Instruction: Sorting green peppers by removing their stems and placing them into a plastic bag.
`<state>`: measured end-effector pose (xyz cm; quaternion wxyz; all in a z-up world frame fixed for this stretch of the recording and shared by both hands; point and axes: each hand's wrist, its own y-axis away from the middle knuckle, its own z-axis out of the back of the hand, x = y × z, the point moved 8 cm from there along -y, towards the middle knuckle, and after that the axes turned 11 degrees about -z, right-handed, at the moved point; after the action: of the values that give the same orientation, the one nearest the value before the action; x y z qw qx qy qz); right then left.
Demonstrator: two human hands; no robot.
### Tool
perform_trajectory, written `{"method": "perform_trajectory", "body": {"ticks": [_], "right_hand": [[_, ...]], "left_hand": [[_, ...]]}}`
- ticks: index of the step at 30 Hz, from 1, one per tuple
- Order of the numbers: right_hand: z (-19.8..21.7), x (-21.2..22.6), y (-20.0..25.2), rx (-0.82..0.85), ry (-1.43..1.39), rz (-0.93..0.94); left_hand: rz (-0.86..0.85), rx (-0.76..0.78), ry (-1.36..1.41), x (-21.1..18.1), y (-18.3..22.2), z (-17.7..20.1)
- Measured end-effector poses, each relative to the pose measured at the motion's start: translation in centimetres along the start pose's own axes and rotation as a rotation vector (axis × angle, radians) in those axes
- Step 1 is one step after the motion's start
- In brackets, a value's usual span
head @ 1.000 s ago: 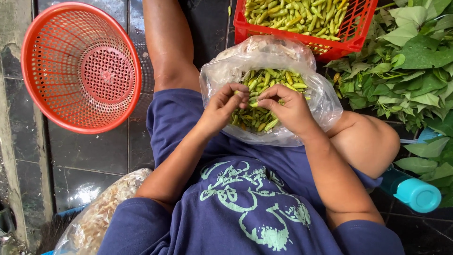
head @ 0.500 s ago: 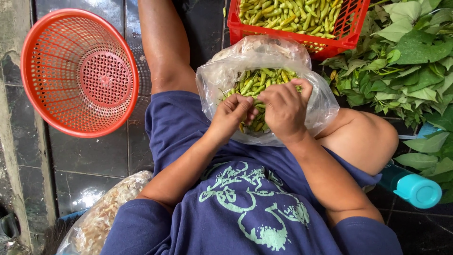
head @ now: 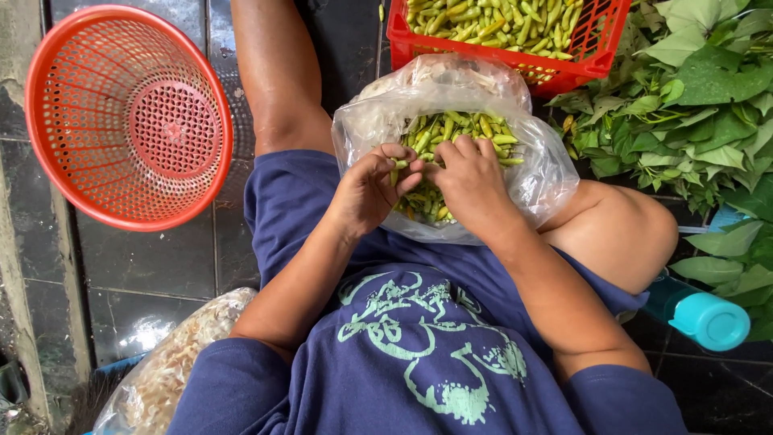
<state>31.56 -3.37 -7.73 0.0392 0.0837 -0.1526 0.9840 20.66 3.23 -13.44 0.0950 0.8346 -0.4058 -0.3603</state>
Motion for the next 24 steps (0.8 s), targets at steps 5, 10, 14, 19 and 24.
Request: {"method": "perform_trajectory", "body": {"ticks": [5,10,14,19,24], "right_hand": [[-0.6,-0.8,0.4,0.026,0.009,-0.002],[-0.3,-2.1,0.4,0.011,-0.013,-0.036],[-0.4,-2.6,0.7,0.029,0.004,-0.063],[-0.5,-4.5,1.6,0.127,-0.234,-0.24],[1.8,-5.2,1.0,0.15,-0.654,-0.336]], "left_hand": [[-0.034,-0.005,-0.023,-0.2,-0.2,0.3],[-0.061,0.002,-0.104,0.6,-0.7,1.1],[-0.07,-0.017,-0.137,1.2,-0.9,1.4],[-0.082,-0.028,-0.201,1.7,-0.6,1.3],[-0.23,0.038,-0.397,2.4,-0.6,0.7]]}}
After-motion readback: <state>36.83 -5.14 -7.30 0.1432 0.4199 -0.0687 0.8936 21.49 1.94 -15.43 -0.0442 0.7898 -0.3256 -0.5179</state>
